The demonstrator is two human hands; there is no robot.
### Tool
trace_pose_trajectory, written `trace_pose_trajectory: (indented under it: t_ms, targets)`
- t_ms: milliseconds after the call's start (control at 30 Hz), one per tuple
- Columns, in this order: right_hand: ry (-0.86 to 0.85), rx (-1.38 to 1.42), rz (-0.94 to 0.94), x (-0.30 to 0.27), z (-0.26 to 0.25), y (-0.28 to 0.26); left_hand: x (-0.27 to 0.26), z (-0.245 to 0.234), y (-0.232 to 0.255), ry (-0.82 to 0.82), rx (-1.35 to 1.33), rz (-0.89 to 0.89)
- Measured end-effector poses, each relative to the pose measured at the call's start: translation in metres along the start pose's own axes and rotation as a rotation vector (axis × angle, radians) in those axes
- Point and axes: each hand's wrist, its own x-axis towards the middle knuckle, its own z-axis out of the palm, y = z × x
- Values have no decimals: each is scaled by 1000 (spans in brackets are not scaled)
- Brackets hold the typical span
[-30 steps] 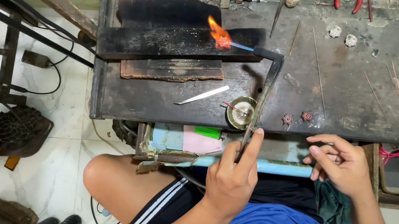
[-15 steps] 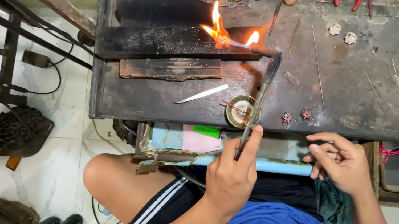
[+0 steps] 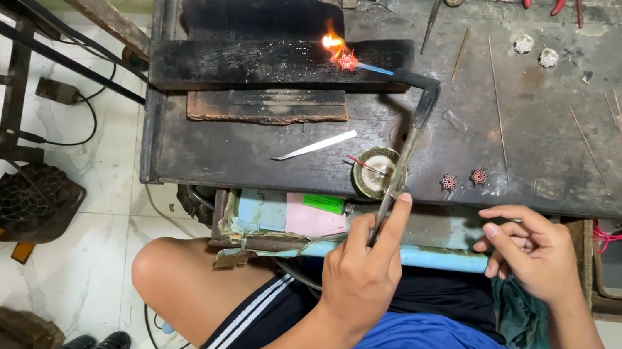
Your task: Using a blowtorch and a metal rod to heat and solder small jewelry components on a workbench.
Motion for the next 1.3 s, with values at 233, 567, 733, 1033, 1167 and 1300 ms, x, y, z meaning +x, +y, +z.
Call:
trace_pose_trajectory:
  t_ms: [233, 567, 733, 1033, 1167, 1300]
  targets:
    - [8, 0, 22, 0, 0, -1, -3, 2, 3, -14, -4, 19]
    - [-9, -108, -35, -13, 9, -2, -6, 2, 3, 20, -145, -13]
    - [-423, -44, -85, -29, 79, 7, 2, -15, 17, 6, -635, -213]
    - [-333, 524, -46, -32, 134, -41, 25, -33, -89, -176, -468, -83]
    - [-356, 514, 12, -43, 125, -29, 8, 4, -111, -539, -224, -155]
    - [-400, 559, 50, -51, 118, -19, 6, 18, -109, -675, -77, -323]
